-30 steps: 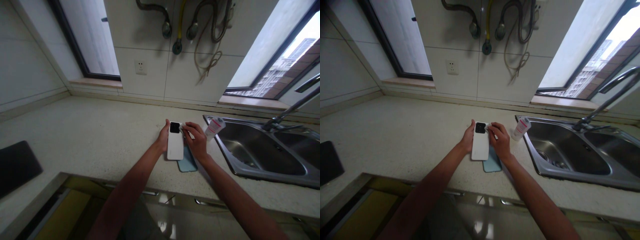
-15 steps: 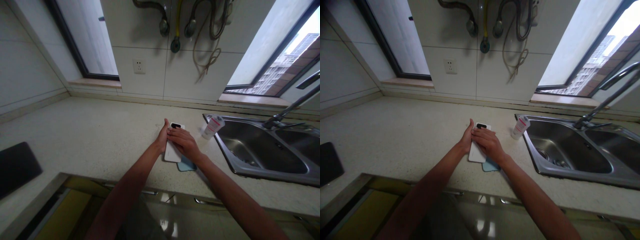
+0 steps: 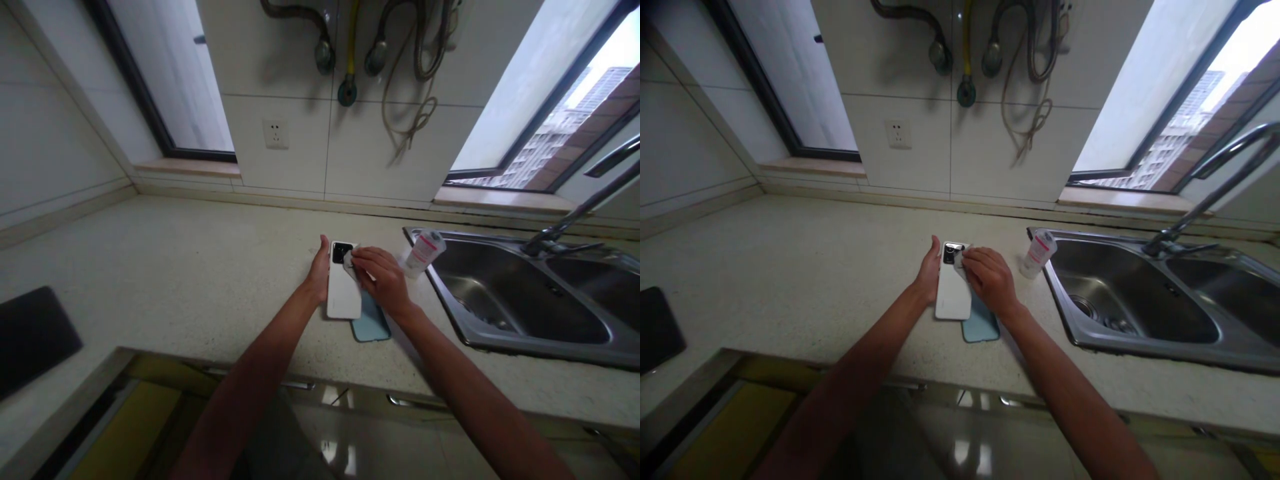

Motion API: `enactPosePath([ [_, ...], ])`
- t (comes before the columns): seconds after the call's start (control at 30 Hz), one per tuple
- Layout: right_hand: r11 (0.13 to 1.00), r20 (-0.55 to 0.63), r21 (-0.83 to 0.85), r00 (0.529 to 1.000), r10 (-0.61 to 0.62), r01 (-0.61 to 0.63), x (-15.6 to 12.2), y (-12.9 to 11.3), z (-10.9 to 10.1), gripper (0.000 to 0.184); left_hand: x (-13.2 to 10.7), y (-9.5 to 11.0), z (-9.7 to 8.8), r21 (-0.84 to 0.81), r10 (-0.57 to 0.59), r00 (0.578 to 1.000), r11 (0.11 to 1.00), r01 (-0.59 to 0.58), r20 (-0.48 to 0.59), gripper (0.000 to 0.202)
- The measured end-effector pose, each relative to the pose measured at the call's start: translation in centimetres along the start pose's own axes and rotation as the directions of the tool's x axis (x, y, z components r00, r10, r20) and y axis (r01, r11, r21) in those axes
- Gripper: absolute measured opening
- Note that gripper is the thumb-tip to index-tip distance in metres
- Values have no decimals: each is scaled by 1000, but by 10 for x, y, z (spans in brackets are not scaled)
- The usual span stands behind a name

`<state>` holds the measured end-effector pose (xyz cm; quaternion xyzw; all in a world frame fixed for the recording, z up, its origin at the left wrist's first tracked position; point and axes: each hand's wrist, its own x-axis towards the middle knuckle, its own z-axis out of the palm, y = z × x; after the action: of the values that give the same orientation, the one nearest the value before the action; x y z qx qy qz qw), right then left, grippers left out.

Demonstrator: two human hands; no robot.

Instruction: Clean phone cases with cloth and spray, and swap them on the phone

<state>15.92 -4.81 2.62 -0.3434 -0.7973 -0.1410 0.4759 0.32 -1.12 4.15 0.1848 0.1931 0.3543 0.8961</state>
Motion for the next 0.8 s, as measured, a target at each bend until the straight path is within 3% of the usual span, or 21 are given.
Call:
enactPosePath([
  [0.2,949,122,246,965,-230,195,1,-24,9,23,-1,4,-3,65,74,997,995,-72,-25,95],
  [0.4,913,176,337,938,-299,228,3,-34,6,22,2,5,-7,80,184,983,980,-183,-12,94],
  [0.47,934,137,317,967,-215,163,2,-31,4,18,1,6,-7,81,171,985,982,-170,-12,90],
  [0.53,963,49,269,999,6,-19,1,-27,0,12,0,7,-8,77,163,987,984,-161,-17,80],
  [0.57,954,-11,258,987,159,-150,0,-24,-2,10,-1,8,-8,71,162,986,985,-160,-24,75],
  [0.6,917,-72,274,945,320,-290,0,-21,-4,8,-1,9,-8,63,163,986,985,-161,-36,70],
  [0.7,683,-142,421,701,699,-596,3,-10,-9,7,-3,10,-7,41,172,982,985,-169,-73,59],
  [0.73,604,-115,460,630,768,-651,4,-6,-10,7,-4,11,-6,38,173,981,985,-171,-87,56],
  [0.8,485,-5,456,543,840,-747,7,1,-12,8,-5,11,-5,40,185,976,983,-181,-115,49],
])
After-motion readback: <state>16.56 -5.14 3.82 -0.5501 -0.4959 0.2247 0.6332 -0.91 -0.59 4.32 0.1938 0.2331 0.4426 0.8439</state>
